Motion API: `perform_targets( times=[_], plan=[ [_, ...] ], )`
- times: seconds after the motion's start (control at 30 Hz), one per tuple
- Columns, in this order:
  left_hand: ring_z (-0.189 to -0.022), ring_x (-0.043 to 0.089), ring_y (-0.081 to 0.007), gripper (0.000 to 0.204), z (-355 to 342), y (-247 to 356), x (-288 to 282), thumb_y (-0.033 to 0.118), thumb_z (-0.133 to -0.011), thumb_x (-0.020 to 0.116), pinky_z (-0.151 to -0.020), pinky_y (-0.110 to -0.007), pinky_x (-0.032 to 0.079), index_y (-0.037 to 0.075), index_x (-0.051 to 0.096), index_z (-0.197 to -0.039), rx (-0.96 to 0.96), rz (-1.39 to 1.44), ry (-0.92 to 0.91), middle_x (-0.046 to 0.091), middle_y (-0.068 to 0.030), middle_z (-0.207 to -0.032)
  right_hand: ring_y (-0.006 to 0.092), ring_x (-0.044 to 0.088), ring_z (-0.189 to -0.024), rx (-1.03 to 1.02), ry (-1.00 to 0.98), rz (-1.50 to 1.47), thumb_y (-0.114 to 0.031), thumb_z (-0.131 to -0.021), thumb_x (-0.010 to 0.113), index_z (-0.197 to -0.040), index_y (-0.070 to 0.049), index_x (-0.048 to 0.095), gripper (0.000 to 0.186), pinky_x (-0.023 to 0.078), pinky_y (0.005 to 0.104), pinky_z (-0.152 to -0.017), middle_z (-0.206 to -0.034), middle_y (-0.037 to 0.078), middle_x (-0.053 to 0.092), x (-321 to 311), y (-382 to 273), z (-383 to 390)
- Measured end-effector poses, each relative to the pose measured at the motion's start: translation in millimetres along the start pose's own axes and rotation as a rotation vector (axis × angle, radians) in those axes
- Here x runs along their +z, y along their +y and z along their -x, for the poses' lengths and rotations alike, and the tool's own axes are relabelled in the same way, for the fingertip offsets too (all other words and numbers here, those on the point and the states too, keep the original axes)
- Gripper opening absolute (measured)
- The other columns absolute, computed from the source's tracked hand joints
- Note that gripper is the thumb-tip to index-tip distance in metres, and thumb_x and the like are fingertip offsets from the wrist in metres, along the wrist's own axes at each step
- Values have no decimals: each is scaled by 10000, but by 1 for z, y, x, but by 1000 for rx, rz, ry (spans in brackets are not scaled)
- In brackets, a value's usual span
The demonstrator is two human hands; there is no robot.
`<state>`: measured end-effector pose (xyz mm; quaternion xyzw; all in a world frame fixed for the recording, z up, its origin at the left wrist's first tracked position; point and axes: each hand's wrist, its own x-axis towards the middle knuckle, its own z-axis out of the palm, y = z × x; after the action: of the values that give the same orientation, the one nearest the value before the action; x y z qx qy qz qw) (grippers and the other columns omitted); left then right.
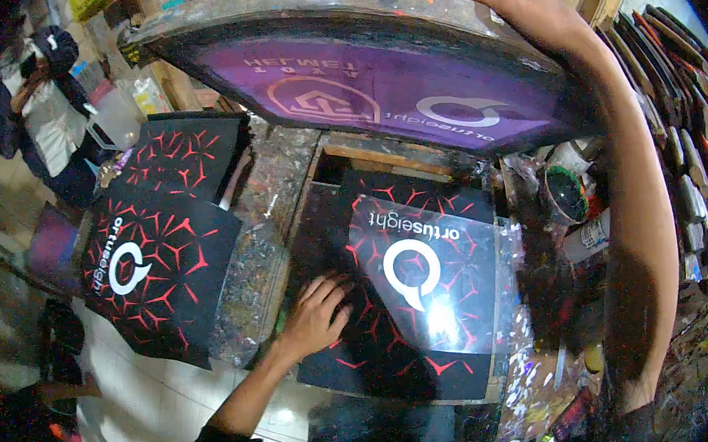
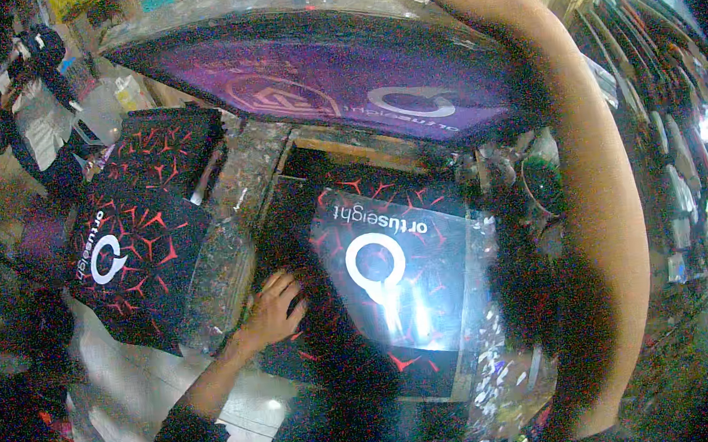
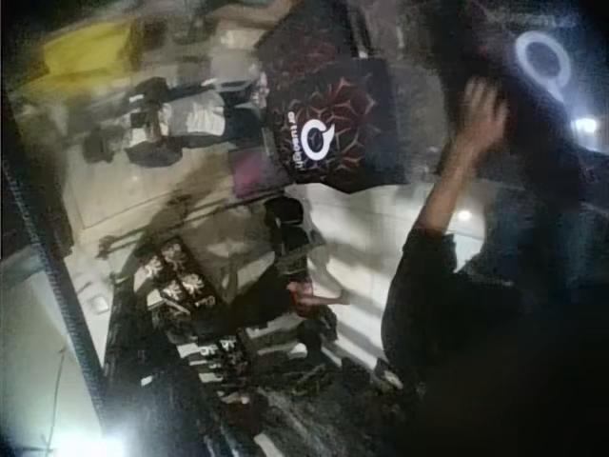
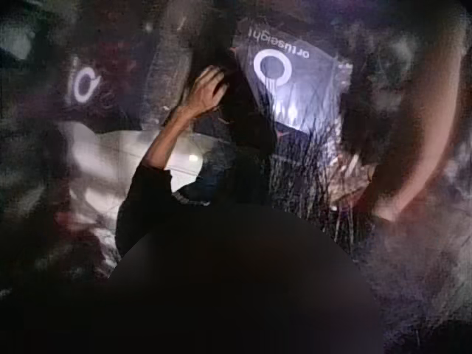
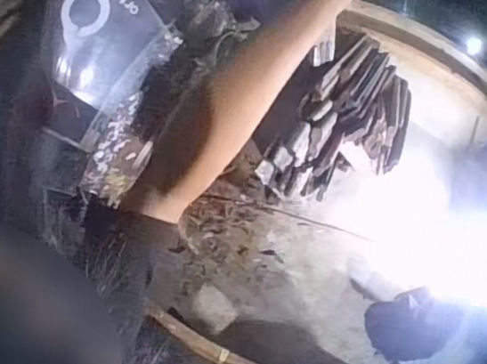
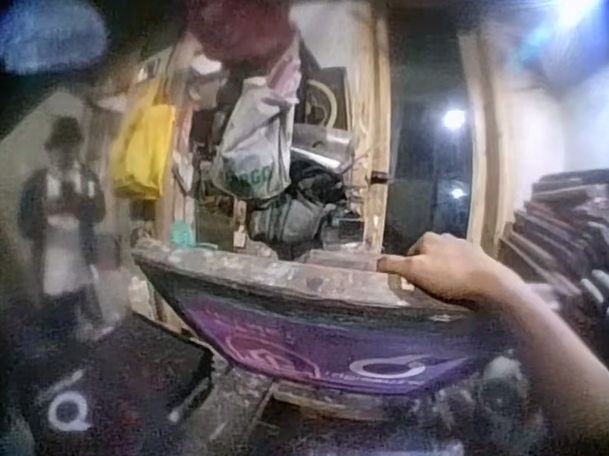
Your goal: The person repeatedly aligns a black t-shirt under a screen printing frame, lowers the frame, and uses a squeegee to pull white ink across the mesh. After each print, the person lifts the frame, removes the printed shirt, and places a new shirt on the platen to continue the cycle.
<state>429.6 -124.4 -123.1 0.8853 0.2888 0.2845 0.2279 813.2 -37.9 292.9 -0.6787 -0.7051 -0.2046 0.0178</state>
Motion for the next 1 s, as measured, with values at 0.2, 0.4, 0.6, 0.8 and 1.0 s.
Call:
perform_targets(
  times=[0.2,0.4,0.6,0.8,1.0],
  plan=[
    [-1526,278,-391,743,30,-16,-26,608,-931,600,-1256,-604,92,167,506,-1521,89,-369,-416,379,-165,-1618,419,673,-1059,-64,90,83,-234,-1055,422,-1423,-362,592,426,513,448,-975,-1148,256,681,7,4,-3],
    [-1524,280,-405,709,25,-21,-24,630,-891,641,-1260,-616,93,97,643,-1359,96,-298,-351,478,-202,-1528,411,685,-1038,-57,122,108,-246,-1060,423,-1429,-324,592,413,522,441,-967,-1127,247,688,3,3,-10],
    [-1545,239,-386,694,24,-16,-24,618,-889,663,-1258,-607,102,144,634,-1394,57,-253,-422,406,-155,-1609,378,638,-1218,301,-75,-246,-518,-1050,413,-1368,-191,673,525,461,472,-1068,-1337,253,653,-37,-31,-11],
    [-1552,231,-377,818,20,-16,-34,660,-861,683,-1257,-610,97,157,547,-1492,54,-215,-441,370,-156,-1632,333,583,-1319,172,-108,-298,-484,-1054,396,-1453,-225,603,519,388,469,-1141,-1467,179,590,-43,-27,-33],
    [-1523,55,-584,952,-15,84,7,627,-895,661,-1167,-741,44,-34,404,-1530,-232,-161,-409,207,-387,-1609,310,607,-1279,332,-161,-465,-522,-1061,415,-1456,-199,596,541,429,466,-1125,-1429,181,609,-32,2,-55]
  ],
)
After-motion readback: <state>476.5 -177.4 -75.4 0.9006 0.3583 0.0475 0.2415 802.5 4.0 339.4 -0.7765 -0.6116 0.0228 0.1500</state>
